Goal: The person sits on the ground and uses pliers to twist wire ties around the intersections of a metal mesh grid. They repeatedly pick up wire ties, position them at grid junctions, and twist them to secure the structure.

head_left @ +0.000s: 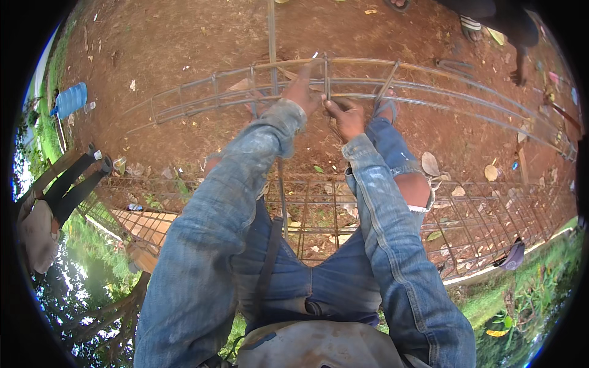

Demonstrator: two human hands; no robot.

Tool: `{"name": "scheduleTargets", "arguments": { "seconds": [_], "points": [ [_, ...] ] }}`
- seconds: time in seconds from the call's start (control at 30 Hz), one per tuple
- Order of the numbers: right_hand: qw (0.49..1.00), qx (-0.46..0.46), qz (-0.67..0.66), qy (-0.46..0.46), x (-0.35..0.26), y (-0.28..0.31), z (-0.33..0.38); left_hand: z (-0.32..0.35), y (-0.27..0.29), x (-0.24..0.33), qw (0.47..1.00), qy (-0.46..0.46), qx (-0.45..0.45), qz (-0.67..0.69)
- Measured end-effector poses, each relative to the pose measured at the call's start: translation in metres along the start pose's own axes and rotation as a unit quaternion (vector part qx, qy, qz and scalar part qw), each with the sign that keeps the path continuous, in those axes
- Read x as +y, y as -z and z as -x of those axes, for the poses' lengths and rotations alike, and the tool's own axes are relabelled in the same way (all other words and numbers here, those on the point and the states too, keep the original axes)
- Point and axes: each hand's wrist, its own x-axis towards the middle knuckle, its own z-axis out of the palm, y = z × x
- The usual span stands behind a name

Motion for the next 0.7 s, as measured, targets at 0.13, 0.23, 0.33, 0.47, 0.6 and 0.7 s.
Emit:
{"name": "scheduleTargets", "arguments": {
  "seconds": [0.13,0.23,0.33,0.47,0.6,0.7],
  "points": [
    [1.000,-0.009,0.005,0.008,0.000,0.000,-0.001,-0.001,0.000,-0.002,0.996,-0.055,0.004,-0.076],
    [1.000,-0.017,-0.004,0.021,-0.002,0.002,0.000,0.001,0.002,0.008,0.991,-0.027,-0.008,-0.131],
    [1.000,-0.019,-0.009,0.022,-0.003,0.003,0.000,-0.006,0.011,0.026,0.990,0.088,-0.044,-0.105],
    [1.000,-0.011,0.006,0.025,0.003,0.001,-0.004,-0.023,-0.003,-0.026,0.986,0.072,-0.069,0.136],
    [1.000,-0.007,0.025,0.013,0.007,0.001,-0.008,-0.023,0.001,-0.021,0.999,0.020,-0.016,0.023],
    [1.000,-0.002,0.016,0.014,0.002,0.002,-0.003,-0.008,0.001,0.004,0.998,0.055,0.006,-0.038]
  ]
}}
